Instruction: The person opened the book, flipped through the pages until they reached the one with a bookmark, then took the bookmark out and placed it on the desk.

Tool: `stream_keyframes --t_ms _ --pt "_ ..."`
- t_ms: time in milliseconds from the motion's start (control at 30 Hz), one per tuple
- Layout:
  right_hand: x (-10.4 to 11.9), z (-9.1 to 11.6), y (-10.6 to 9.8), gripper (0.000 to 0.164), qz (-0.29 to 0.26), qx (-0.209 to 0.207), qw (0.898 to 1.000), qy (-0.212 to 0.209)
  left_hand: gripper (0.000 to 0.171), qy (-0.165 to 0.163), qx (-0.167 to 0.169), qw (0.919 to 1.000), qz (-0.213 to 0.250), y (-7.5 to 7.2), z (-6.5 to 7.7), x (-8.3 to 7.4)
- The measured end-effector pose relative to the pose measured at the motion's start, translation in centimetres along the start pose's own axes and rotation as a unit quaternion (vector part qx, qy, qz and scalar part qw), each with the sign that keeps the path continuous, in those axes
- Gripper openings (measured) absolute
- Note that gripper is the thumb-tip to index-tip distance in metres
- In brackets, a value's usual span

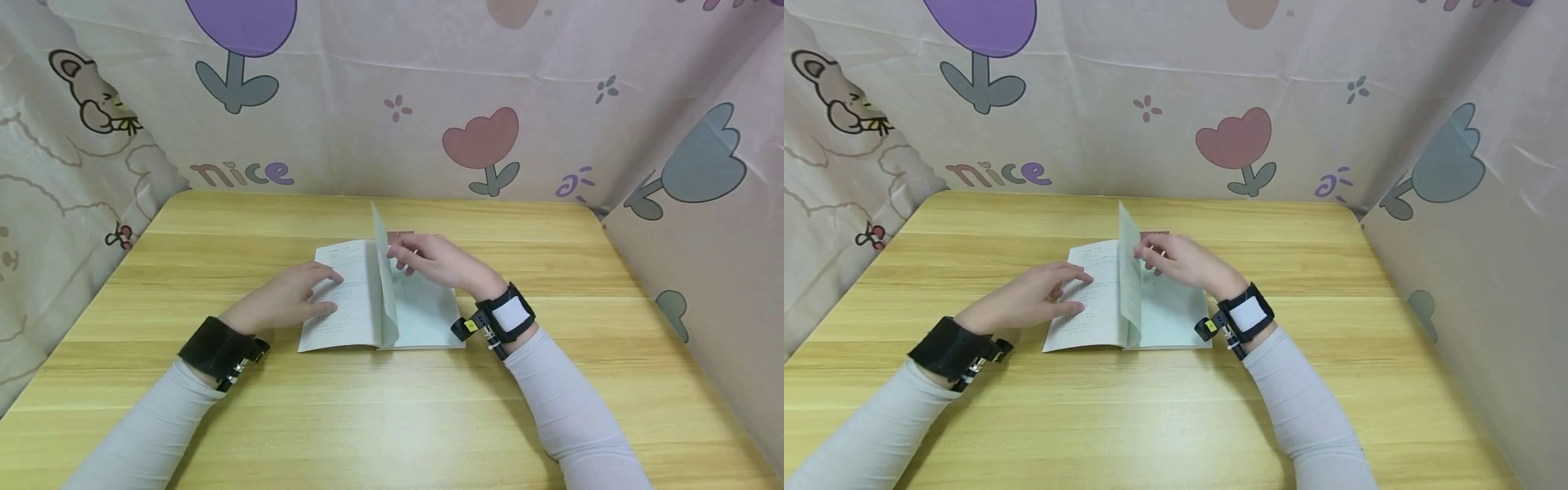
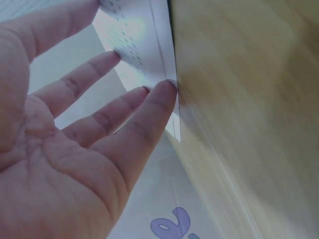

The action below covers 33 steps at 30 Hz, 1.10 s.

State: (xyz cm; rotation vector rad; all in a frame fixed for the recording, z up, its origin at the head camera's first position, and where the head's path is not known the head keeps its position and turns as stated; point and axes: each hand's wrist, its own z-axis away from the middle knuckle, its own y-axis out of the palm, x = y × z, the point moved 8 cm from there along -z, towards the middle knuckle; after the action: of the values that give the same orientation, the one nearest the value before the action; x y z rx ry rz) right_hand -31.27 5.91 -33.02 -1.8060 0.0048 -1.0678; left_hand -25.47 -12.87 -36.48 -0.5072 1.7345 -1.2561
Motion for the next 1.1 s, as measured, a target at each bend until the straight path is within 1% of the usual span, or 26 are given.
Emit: stream_keyframes --t_ms 233,533,767,967,1100 --pt "0.2 0.0 0.6 0.026 0.023 0.008 1.0 0.0 0.042 -0.016 -0.001 0.9998 0.006 0.0 -0.1 0.3" --pt "0.2 -0.1 1.5 0.024 0.056 0.021 0.998 -0.005 0.04 -0.009 -0.006 0.9999 0.004 -0.1 -0.1 0.3" --pt "0.8 -0.1 1.7 0.023 0.052 0.029 0.998 -0.02 0.041 -0.006 -0.006 0.9999 0.008 -0.2 -0.1 0.2" --pt "1.1 -0.2 2.4 0.026 0.061 0.044 0.997 -0.018 0.047 -0.007 -0.014 0.9999 0.001 -0.3 0.0 0.4" --pt "1.1 -0.3 2.8 0.028 0.064 0.048 0.996 -0.029 0.046 -0.009 -0.016 0.9998 0.0 -0.4 0.0 0.4"
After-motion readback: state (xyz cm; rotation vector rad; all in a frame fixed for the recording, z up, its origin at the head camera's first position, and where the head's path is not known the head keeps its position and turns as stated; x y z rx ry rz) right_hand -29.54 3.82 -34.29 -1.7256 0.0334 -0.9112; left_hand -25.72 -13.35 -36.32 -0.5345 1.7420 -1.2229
